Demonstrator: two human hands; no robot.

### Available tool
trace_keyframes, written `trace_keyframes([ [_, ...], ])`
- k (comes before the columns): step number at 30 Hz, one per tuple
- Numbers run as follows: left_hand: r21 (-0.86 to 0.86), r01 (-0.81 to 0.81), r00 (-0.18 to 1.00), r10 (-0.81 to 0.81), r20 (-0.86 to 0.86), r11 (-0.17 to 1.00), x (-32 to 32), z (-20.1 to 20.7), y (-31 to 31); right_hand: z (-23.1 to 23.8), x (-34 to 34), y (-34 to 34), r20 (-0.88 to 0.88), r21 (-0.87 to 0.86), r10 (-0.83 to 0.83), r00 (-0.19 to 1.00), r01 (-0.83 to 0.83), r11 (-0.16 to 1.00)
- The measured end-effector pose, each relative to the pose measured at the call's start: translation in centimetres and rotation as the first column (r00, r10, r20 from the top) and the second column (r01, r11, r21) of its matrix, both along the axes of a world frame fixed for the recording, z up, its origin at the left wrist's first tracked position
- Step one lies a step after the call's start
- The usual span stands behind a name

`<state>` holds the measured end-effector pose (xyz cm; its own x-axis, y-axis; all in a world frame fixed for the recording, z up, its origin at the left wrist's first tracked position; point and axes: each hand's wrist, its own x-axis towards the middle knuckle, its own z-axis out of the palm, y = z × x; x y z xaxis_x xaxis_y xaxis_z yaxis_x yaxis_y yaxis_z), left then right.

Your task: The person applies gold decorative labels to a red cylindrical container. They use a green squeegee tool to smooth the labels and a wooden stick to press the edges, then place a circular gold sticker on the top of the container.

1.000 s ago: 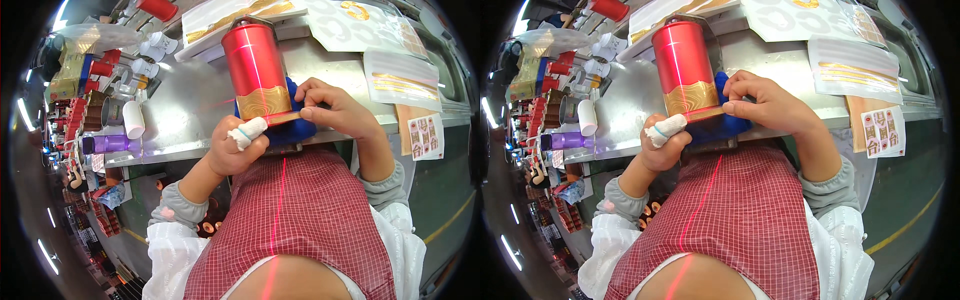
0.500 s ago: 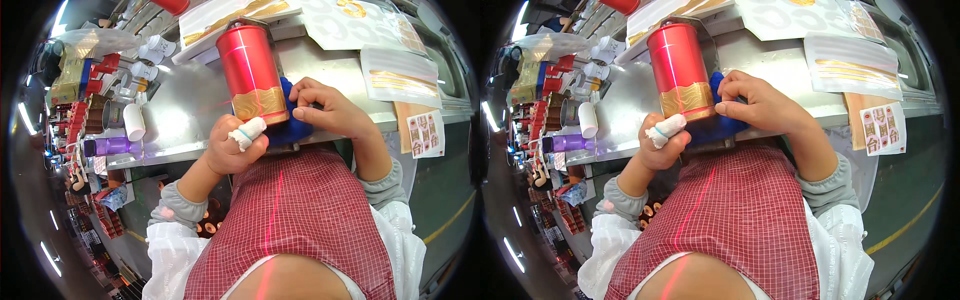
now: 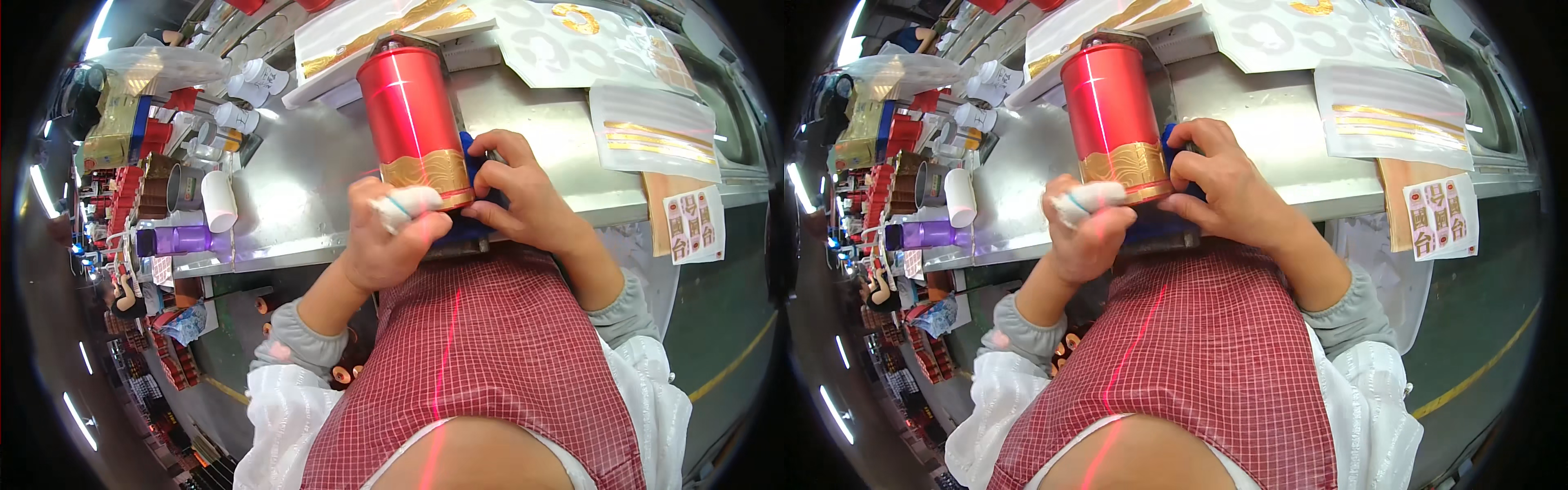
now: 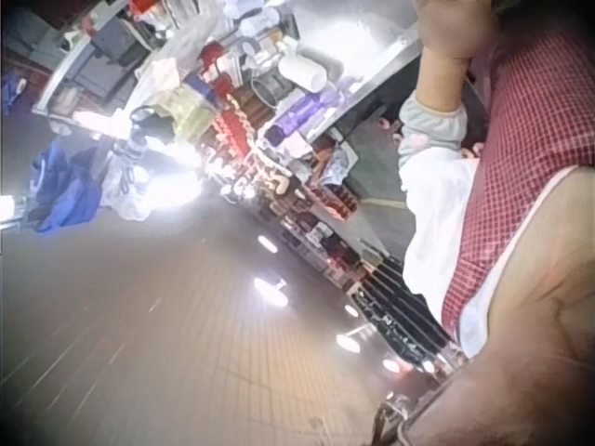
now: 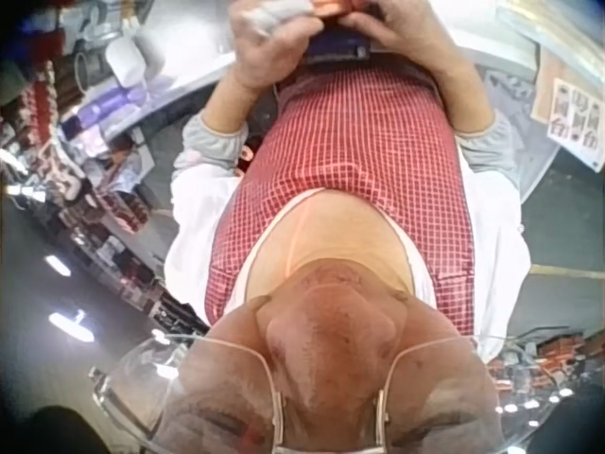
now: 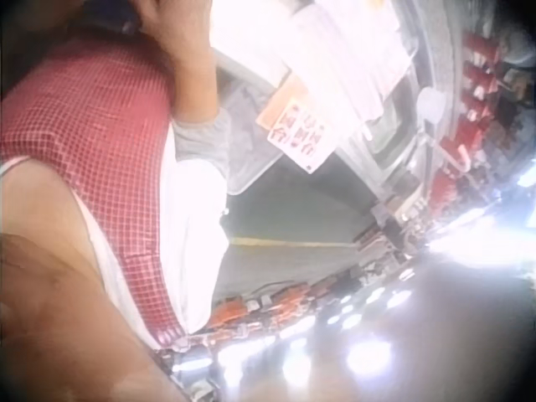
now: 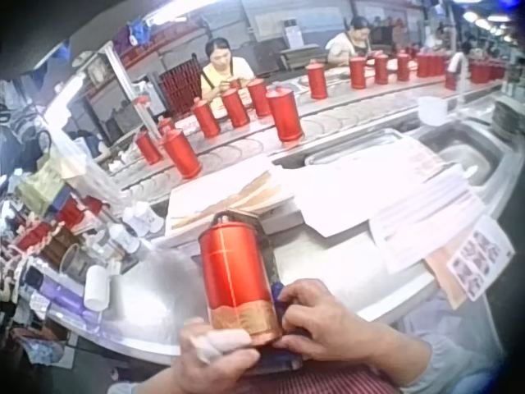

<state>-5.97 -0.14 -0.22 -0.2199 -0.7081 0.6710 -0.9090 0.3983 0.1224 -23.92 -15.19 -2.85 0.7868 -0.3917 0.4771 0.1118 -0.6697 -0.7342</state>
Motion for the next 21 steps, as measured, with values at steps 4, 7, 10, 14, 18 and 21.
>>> trace_keyframes([
  [4, 0.159, -0.059, 0.84, 0.135, -0.526, 0.986, -0.9, -0.2, -0.1, 0.3, 0.3, 0.2, 0.045, -0.099, -0.034, 0.998, 0.039, 0.994],
  [7, 0.247, -0.071, 0.703, 0.224, -0.675, 0.966, -2.0, -0.5, -0.3, 0.8, 0.5, 0.4, 0.073, -0.156, -0.041, 0.996, 0.052, 0.986],
  [10, 0.246, -0.081, 0.649, 0.238, -0.723, 0.966, -2.5, -0.3, -0.8, 0.7, 0.6, 0.5, 0.086, -0.148, -0.054, 0.995, 0.067, 0.987],
  [14, 0.276, -0.134, 0.699, 0.288, -0.655, 0.952, -2.6, -0.2, -0.9, 0.6, 0.5, 0.5, 0.083, -0.107, -0.065, 0.994, 0.073, 0.992],
  [18, 0.244, -0.065, 0.701, 0.218, -0.679, 0.968, -1.9, -0.6, -0.7, 0.5, 0.1, 0.4, 0.072, -0.062, -0.06, 0.996, 0.065, 0.996],
  [21, 0.275, -0.015, 0.625, 0.224, -0.747, 0.961, -2.1, -0.6, -0.2, 0.9, -1.0, 0.9, 0.187, 0.121, -0.093, 0.978, 0.071, 0.99],
])
